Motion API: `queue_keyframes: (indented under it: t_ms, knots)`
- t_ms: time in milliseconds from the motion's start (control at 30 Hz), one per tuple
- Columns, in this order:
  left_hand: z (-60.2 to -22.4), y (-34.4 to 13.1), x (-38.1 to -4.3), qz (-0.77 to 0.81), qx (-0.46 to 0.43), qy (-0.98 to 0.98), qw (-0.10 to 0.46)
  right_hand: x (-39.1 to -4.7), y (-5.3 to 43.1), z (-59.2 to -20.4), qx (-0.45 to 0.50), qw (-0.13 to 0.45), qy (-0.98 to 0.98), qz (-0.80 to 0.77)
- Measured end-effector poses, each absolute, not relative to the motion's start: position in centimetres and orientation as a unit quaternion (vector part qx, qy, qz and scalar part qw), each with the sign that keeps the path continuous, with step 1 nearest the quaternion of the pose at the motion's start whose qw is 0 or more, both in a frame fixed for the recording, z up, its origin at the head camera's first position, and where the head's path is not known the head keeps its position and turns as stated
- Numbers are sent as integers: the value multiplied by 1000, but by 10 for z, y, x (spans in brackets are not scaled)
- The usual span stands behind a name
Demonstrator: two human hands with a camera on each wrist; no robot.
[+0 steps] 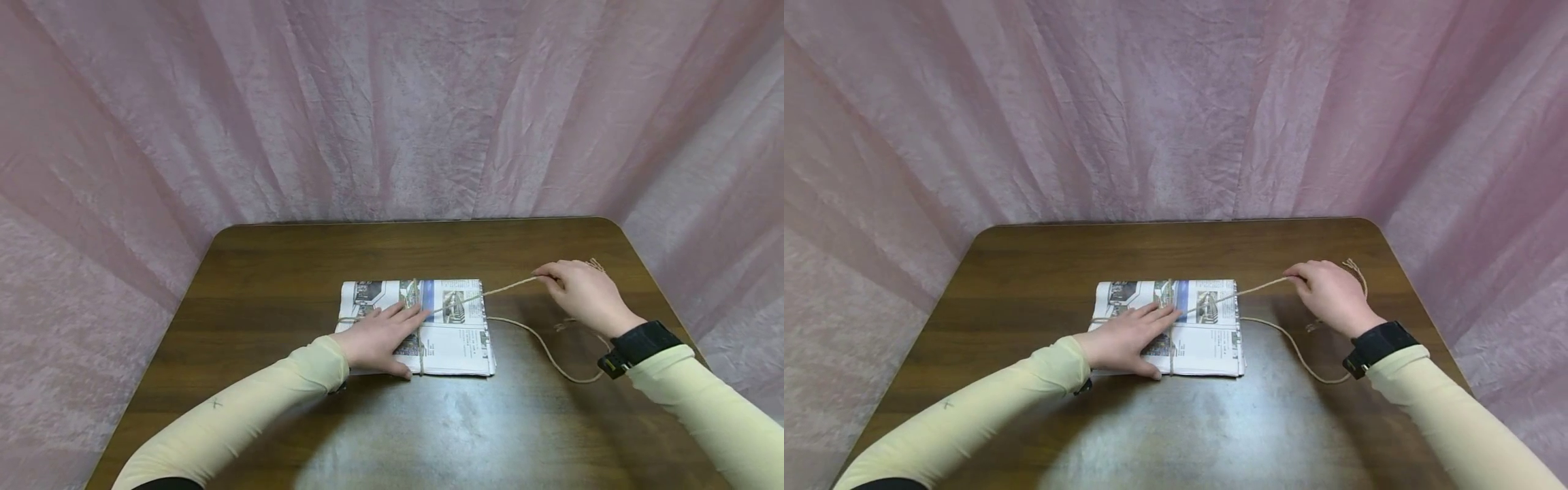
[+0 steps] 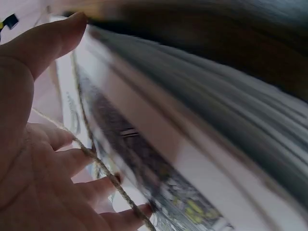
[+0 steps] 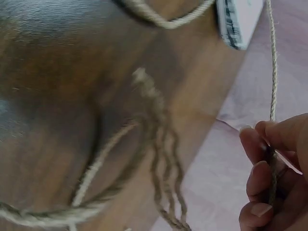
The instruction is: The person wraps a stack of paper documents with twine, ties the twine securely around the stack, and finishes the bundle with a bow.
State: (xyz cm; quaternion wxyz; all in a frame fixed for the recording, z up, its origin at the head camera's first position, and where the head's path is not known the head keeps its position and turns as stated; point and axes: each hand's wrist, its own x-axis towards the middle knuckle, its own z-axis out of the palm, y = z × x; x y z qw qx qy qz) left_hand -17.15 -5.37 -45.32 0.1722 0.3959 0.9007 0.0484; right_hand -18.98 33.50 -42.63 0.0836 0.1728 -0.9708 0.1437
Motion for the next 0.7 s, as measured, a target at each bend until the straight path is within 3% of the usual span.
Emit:
queue_keyframes:
  t_ms: [367,700]
  knots:
    - [-460,-82,-184,24,391,904,172,-196,340,-450,222,47,-968,109]
    - [-459,-113,-195,32,370,913,170,-211,358,-447,168,9,-977,128]
